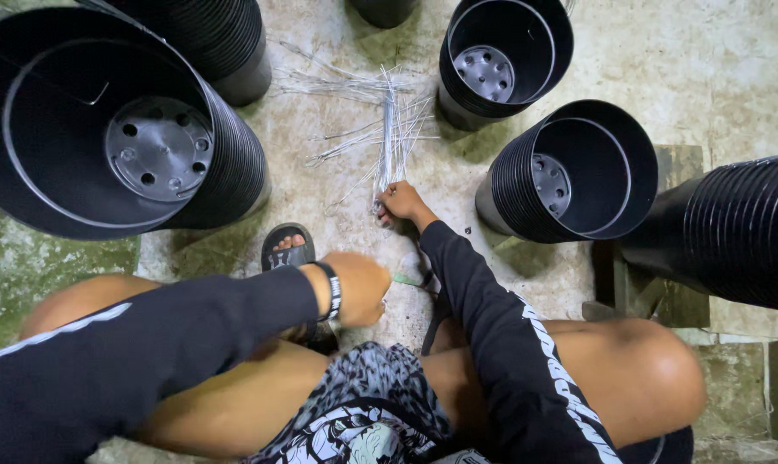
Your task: The person sits on the floor and uses pliers to cut metal wires, then threads the wires through holes in black plastic pots to create hanging loops. The person repeats this process for multiple pots.
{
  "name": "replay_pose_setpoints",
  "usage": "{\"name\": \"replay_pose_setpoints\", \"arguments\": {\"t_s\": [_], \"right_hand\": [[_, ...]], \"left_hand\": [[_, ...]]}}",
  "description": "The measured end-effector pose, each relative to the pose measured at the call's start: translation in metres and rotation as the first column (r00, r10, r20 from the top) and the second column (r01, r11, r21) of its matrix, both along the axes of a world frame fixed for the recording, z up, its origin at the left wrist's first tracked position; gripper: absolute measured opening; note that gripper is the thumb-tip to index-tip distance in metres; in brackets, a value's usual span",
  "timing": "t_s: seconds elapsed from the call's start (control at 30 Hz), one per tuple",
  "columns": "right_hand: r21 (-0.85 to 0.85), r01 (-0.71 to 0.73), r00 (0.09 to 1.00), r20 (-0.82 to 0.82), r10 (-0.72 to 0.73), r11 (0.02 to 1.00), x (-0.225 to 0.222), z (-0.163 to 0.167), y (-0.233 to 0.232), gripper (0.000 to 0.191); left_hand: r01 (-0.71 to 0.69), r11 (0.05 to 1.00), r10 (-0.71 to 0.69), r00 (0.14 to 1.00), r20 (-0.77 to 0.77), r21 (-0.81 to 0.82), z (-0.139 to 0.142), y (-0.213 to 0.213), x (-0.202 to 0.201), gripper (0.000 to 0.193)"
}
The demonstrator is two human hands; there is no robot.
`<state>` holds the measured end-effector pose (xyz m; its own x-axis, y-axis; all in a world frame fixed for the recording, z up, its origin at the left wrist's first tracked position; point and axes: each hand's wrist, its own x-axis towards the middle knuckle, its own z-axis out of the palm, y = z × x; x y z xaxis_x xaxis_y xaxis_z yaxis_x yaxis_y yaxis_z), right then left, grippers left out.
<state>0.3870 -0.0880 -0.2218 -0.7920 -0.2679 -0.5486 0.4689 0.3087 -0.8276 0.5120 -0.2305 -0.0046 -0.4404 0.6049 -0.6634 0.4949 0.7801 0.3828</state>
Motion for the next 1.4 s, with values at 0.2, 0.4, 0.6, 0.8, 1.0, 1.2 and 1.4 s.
{"name": "replay_pose_setpoints", "arguments": {"t_s": [0.2, 0.4, 0.6, 0.8, 1.0, 1.2, 1.4], "right_hand": [[0.061, 0.017, 0.999, 0.039, -0.019, 0.998, 0.001, 0.018, 0.008, 0.024], [0.079, 0.019, 0.913, -0.407, 0.015, 0.997, -0.022, 0.045, 0.014, 0.032], [-0.373, 0.051, 0.939, -0.297, -0.171, 0.926, -0.049, 0.097, 0.016, 0.041], [-0.663, 0.024, 0.984, -0.117, -0.135, 0.748, -0.032, 0.117, 0.011, 0.040], [-0.519, -0.044, 0.895, -0.401, -0.198, 0.854, -0.046, 0.090, 0.025, 0.028], [-0.510, -0.098, 0.891, -0.428, -0.153, 0.854, -0.030, 0.093, 0.009, 0.029], [-0.565, -0.039, 0.908, -0.363, -0.207, 0.824, -0.022, 0.119, -0.014, 0.020]], "left_hand": [[0.057, 0.997, -0.053, 0.996, 0.065, -0.058, 0.054, -0.031, -0.015, 0.026], [-0.197, 0.967, 0.213, 0.973, -0.092, 0.163, 0.075, -0.066, -0.111, 0.022], [-0.206, 0.789, 0.530, 0.704, -0.472, 0.579, 0.056, -0.060, -0.135, 0.022], [-0.123, 0.802, 0.434, 0.793, -0.428, 0.585, 0.007, -0.032, -0.111, 0.025], [-0.052, 0.729, 0.436, 0.804, -0.405, 0.683, -0.019, -0.037, -0.126, 0.033], [-0.338, 0.326, 0.693, 0.721, 0.021, 0.883, -0.039, -0.044, -0.166, 0.029], [-0.508, 0.154, 0.662, 0.690, 0.294, 0.847, -0.049, -0.054, -0.185, 0.020]]}}
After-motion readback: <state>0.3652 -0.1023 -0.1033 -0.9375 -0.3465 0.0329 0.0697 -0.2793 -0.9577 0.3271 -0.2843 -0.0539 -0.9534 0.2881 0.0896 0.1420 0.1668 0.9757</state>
